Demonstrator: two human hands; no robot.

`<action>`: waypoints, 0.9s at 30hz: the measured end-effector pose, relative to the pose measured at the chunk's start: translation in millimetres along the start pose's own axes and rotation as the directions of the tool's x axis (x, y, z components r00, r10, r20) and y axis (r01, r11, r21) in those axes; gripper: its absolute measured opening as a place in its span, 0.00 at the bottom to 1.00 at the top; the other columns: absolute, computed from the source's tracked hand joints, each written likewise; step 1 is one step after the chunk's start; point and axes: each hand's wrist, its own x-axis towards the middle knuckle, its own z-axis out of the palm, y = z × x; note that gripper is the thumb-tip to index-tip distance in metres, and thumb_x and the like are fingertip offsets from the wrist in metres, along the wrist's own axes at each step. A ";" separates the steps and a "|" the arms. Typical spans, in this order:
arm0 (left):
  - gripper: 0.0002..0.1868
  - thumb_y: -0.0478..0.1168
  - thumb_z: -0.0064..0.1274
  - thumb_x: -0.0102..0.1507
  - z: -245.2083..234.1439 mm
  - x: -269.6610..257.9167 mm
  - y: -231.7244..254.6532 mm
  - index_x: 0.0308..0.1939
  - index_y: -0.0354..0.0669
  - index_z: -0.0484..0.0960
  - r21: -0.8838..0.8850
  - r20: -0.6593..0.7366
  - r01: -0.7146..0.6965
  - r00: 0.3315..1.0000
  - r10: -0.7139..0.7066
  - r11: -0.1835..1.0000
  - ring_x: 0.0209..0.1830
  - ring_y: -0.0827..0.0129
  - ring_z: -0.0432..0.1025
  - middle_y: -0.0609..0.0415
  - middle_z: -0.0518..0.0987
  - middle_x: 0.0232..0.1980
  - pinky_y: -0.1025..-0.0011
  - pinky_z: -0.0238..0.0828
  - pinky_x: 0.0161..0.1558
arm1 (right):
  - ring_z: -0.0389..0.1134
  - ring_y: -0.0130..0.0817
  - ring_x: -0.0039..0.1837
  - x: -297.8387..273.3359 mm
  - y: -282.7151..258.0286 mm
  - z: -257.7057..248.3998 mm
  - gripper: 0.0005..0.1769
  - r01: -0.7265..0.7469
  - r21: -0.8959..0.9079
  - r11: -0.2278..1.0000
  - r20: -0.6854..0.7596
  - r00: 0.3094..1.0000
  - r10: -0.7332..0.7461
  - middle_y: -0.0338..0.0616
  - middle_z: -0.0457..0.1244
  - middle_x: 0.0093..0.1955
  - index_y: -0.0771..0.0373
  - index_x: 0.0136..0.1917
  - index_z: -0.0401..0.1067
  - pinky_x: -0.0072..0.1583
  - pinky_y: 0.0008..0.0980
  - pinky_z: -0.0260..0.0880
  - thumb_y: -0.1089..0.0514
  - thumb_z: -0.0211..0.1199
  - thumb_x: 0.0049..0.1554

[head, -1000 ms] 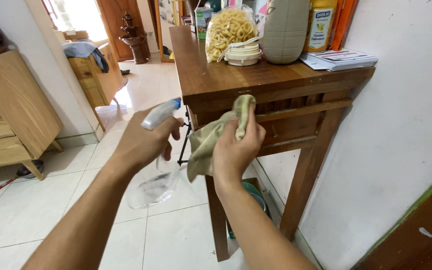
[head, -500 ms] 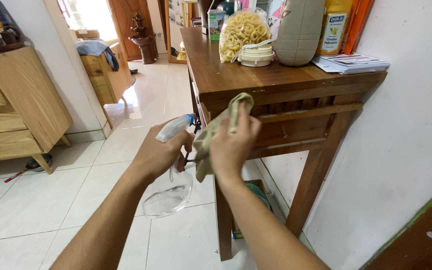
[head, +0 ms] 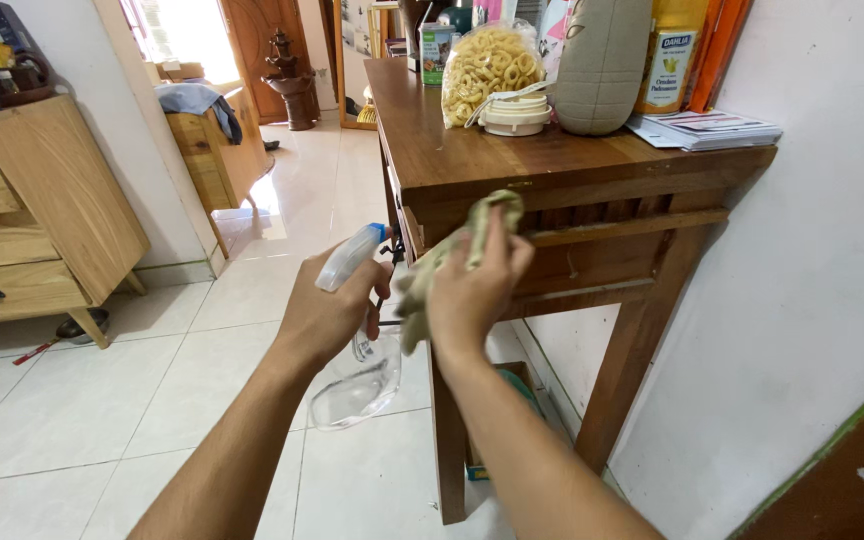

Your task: The person cleans a wooden table by spraying it with a spray bottle and wiping down its surfaces and legs with a cloth.

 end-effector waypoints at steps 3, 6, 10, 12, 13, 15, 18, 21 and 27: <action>0.23 0.40 0.48 0.61 -0.5 3.0 -9.3 0.59 0.38 0.79 -0.012 -0.047 -0.015 0.999 0.014 1.000 0.11 0.67 0.69 0.51 0.77 0.26 0.70 0.64 0.17 | 0.67 0.40 0.55 -20.1 7.6 -2.3 0.32 0.376 -0.128 0.918 0.283 0.901 -0.329 0.49 0.54 0.59 0.57 0.73 0.66 0.50 0.29 0.80 0.67 0.58 0.55; 0.19 0.39 0.50 0.63 1.7 5.8 -20.2 0.47 0.20 0.79 -0.033 -0.080 0.003 0.997 -0.006 0.999 0.14 0.67 0.71 0.50 0.78 0.29 0.68 0.67 0.17 | 0.72 0.38 0.52 -23.8 13.5 -14.1 0.28 0.572 -0.024 0.820 0.351 0.772 -0.529 0.44 0.60 0.58 0.55 0.69 0.74 0.51 0.32 0.77 0.68 0.59 0.56; 0.22 0.39 0.49 0.61 3.7 5.6 -19.7 0.56 0.33 0.81 -0.030 -0.076 0.000 0.997 -0.002 1.000 0.12 0.67 0.70 0.51 0.76 0.26 0.69 0.63 0.16 | 0.72 0.39 0.51 -6.1 8.2 -24.1 0.28 0.818 -0.100 0.566 0.203 0.574 -0.794 0.46 0.60 0.59 0.52 0.69 0.73 0.50 0.31 0.80 0.67 0.60 0.56; 0.18 0.38 0.48 0.63 4.1 7.2 -18.1 0.47 0.21 0.80 -0.045 -0.112 -0.009 0.994 0.003 0.999 0.14 0.67 0.70 0.51 0.79 0.30 0.68 0.65 0.17 | 0.72 0.41 0.47 14.8 10.5 -27.4 0.25 0.930 -0.270 0.248 0.377 0.339 -0.862 0.43 0.61 0.55 0.47 0.67 0.75 0.46 0.37 0.78 0.66 0.61 0.59; 0.18 0.38 0.48 0.63 5.0 5.9 -17.3 0.47 0.21 0.80 -0.046 -0.112 -0.008 0.994 0.003 0.999 0.14 0.67 0.70 0.51 0.79 0.30 0.68 0.65 0.17 | 0.72 0.41 0.47 29.3 12.9 -30.2 0.25 0.930 -0.271 0.248 0.378 0.340 -0.861 0.43 0.61 0.55 0.47 0.67 0.75 0.46 0.37 0.78 0.66 0.61 0.59; 0.23 0.39 0.48 0.61 5.5 3.0 -14.3 0.59 0.36 0.80 -0.046 -0.082 -0.011 0.997 0.007 0.999 0.12 0.69 0.68 0.53 0.76 0.27 0.70 0.64 0.17 | 0.70 0.36 0.36 60.7 19.5 -39.4 0.17 0.962 -0.256 -0.097 0.561 0.066 -0.825 0.47 0.64 0.54 0.44 0.62 0.79 0.33 0.29 0.75 0.61 0.64 0.62; 0.23 0.38 0.48 0.61 5.6 -0.2 -12.8 0.59 0.35 0.80 -0.028 -0.052 -0.019 0.998 0.017 0.999 0.11 0.69 0.68 0.53 0.78 0.26 0.71 0.65 0.18 | 0.72 0.35 0.42 85.5 36.6 -67.6 0.08 0.940 -0.338 -0.049 0.534 0.149 -0.832 0.46 0.63 0.56 0.50 0.57 0.79 0.38 0.28 0.77 0.51 0.68 0.64; 0.23 0.37 0.48 0.60 10.2 3.4 -14.4 0.58 0.35 0.81 -0.023 -0.053 0.007 0.999 -0.008 1.000 0.12 0.71 0.67 0.53 0.77 0.26 0.70 0.65 0.17 | 0.74 0.37 0.49 79.6 46.8 -79.4 0.14 0.890 -0.400 0.220 0.374 0.378 -0.847 0.39 0.64 0.57 0.47 0.55 0.78 0.44 0.28 0.79 0.56 0.70 0.54; 0.16 0.38 0.50 0.63 15.7 1.9 -14.2 0.46 0.27 0.82 0.006 -0.043 -0.032 0.999 0.032 0.999 0.13 0.72 0.69 0.53 0.78 0.27 0.71 0.65 0.18 | 0.74 0.40 0.46 62.9 33.3 -37.3 0.23 0.983 -0.176 0.052 0.409 0.121 -0.904 0.46 0.64 0.54 0.53 0.63 0.78 0.47 0.31 0.81 0.59 0.74 0.54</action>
